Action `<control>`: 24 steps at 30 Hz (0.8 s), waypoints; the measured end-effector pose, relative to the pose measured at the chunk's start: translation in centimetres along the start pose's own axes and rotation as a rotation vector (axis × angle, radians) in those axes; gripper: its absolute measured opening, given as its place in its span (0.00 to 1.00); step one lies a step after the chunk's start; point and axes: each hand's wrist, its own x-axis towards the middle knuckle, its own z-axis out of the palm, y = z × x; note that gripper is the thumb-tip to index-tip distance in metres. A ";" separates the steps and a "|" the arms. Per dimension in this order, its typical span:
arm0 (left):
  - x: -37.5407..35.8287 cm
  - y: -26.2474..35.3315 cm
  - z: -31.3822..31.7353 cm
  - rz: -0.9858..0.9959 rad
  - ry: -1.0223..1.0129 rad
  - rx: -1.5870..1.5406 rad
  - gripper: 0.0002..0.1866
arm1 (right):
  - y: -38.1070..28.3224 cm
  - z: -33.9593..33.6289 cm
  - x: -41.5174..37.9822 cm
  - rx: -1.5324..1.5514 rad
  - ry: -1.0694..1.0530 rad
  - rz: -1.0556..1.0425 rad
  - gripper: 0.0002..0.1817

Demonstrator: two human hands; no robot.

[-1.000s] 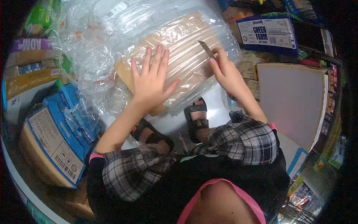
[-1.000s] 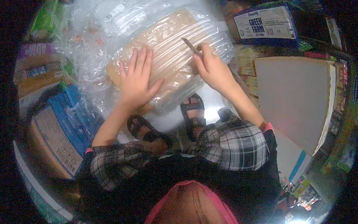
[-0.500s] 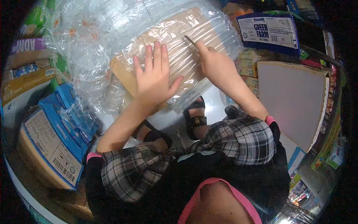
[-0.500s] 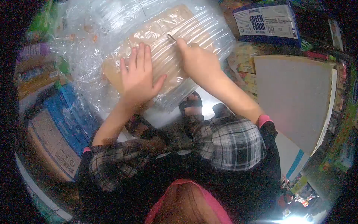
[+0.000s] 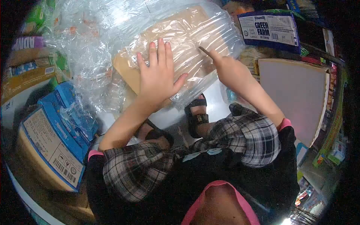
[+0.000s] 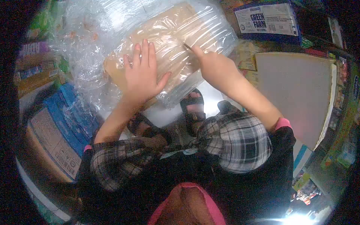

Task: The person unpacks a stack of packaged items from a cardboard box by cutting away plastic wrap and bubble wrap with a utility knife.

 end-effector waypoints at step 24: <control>-2.0 0.2 -0.2 0.163 -0.043 -0.073 0.32 | 2.3 1.7 -7.9 0.536 0.458 0.261 0.13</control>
